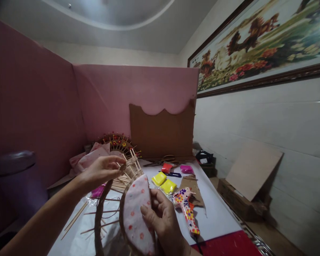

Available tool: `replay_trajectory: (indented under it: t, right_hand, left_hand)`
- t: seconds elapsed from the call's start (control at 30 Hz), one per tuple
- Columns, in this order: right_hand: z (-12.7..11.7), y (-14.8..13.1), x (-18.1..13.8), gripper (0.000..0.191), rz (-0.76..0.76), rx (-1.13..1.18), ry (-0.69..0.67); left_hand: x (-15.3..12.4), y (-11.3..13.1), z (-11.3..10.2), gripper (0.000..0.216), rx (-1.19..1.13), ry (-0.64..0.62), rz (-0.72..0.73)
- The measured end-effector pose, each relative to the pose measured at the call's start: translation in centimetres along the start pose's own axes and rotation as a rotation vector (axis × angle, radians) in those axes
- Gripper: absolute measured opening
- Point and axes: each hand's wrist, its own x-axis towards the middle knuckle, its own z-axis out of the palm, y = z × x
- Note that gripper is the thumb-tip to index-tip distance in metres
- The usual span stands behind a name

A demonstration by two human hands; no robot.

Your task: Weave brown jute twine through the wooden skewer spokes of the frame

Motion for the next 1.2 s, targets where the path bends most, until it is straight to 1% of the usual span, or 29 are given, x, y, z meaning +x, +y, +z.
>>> replay_trajectory:
  t: [0.13,0.3,0.4,0.5,0.63,0.77,0.97,1.2]
  right_hand:
    - [0.3,-0.1,0.0,0.032,-0.011,0.02,0.022]
    - [0.7,-0.2,0.0,0.037,0.006,0.068,0.05]
    - [0.6,-0.1,0.0,0.038,0.004,0.088,0.039]
    - [0.4,0.0,0.1,0.036,0.013,0.091,0.026]
    - [0.4,0.1,0.0,0.036,0.029,0.089,0.04]
    - [0.5,0.3,0.0,0.036,0.034,0.093,0.049]
    - [0.4,0.3,0.1,0.034,0.039,0.085,0.057]
    - [0.4,0.1,0.1,0.032,0.021,0.079,0.039]
  left_hand:
    - [0.5,0.5,-0.8,0.029,-0.173,-0.113,-0.087]
    - [0.8,0.1,-1.0,0.027,-0.306,-0.194,-0.102]
    - [0.8,0.0,-0.9,0.029,-0.362,-0.245,-0.112]
    - [0.8,0.1,-0.7,0.031,-0.386,-0.242,-0.134]
    - [0.9,0.1,-0.7,0.029,-0.398,-0.239,-0.15]
    - [1.0,-0.1,-0.5,0.029,-0.416,-0.234,-0.143]
    - [1.2,-0.4,-0.2,0.027,-0.353,-0.242,-0.088]
    - [1.1,-0.4,0.1,0.024,-0.352,-0.21,-0.087]
